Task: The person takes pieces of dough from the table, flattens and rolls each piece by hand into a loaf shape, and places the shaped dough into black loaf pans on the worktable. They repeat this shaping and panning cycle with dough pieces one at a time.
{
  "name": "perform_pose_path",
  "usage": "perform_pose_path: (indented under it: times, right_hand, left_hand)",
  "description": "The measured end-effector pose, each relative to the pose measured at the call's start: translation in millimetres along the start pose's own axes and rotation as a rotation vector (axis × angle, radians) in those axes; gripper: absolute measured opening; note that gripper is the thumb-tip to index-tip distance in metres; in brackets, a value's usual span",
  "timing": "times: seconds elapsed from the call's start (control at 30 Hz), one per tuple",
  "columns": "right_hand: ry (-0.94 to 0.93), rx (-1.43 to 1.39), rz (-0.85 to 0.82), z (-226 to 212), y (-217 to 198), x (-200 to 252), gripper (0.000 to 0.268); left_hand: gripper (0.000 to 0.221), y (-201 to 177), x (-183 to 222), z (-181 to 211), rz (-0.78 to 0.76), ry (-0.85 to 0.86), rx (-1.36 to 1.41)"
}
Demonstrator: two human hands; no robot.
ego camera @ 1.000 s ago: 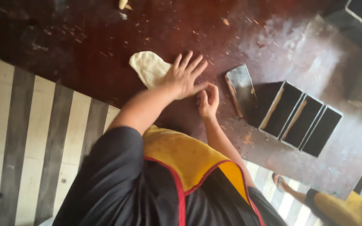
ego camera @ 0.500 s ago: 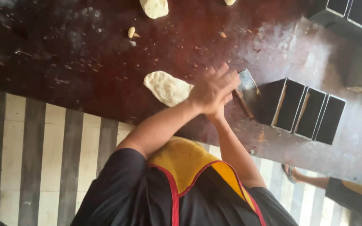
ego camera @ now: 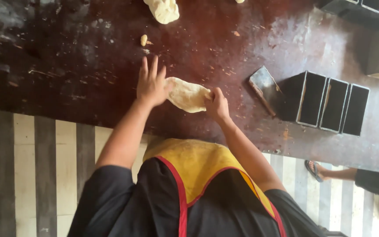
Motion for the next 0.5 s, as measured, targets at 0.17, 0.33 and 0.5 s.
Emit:
perform_pose_path:
  times: [0.17,0.33,0.5]
  right_hand:
    - [0.293,-0.586,-0.116,44,-8,-14,0.031]
    - [0.450,-1.233,-0.588,-5,-88,-20,0.036]
    - [0.479,-1.221,-0.474,28,-119,-46,0.037]
  left_hand:
    - [0.025,21,33,20,0.363,0.094,-0.065]
    - [0.028,-45,21,36,-0.108,-0.193,0.649]
    - [0.030,-42,0,-3,-0.038,-0.112,1.027]
Point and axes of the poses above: each hand's wrist, its own x-axis away from the middle knuckle, its own y-axis out of the palm, z = x × y, the point moved 1 cm from there along -x, towards the middle knuckle, and after that the axes turned 10 degrees about -x, right-handed, at the moved point
